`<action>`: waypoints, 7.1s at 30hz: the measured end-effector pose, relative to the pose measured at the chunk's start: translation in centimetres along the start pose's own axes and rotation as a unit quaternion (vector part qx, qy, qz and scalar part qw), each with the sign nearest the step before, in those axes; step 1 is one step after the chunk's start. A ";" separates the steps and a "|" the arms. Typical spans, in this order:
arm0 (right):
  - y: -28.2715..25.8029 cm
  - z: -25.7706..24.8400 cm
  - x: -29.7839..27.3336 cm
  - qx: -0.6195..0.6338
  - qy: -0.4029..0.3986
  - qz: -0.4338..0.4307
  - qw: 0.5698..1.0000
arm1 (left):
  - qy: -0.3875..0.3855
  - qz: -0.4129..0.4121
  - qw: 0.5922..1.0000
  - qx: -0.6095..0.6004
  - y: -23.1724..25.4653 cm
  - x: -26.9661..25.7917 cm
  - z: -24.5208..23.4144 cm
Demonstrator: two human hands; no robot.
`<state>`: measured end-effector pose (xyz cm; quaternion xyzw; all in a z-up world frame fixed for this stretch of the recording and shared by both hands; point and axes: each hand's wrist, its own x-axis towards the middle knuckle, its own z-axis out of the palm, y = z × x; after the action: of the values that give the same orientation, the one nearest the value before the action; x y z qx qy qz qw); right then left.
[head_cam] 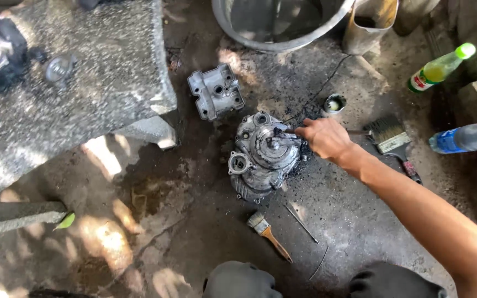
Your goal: Cleaning motorcycle engine components with a brush and solvent.
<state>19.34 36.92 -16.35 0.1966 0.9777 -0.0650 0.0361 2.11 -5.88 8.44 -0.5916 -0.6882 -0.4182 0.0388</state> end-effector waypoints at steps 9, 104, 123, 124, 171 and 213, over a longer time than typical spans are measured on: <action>-0.6 -0.4 0.3 -0.068 -0.055 0.004 0.996 | -0.009 0.155 0.975 0.160 -5.8 6.5 10.0; 4.5 -2.9 -3.6 0.121 -0.062 0.120 0.983 | -0.338 -0.220 0.895 0.189 -19.6 1.5 29.3; 6.7 11.0 -6.8 0.397 0.200 0.156 0.882 | -0.404 -0.206 0.863 0.222 -19.7 2.4 30.5; 6.3 10.8 -6.0 0.419 0.192 0.165 0.872 | -0.397 -0.209 0.866 0.220 -19.5 2.6 30.6; 5.9 9.7 -3.2 0.500 -0.026 0.217 0.838 | -0.415 -0.275 0.832 0.245 -19.3 2.4 30.9; 7.8 5.7 0.3 0.404 0.005 0.032 0.914 | -0.396 -0.262 0.852 0.220 -19.6 2.4 30.5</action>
<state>22.30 43.37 -22.86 0.2264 0.8613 -0.4521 -0.0492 -1.73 15.93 -20.37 -0.4808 -0.8488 0.0198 -0.2191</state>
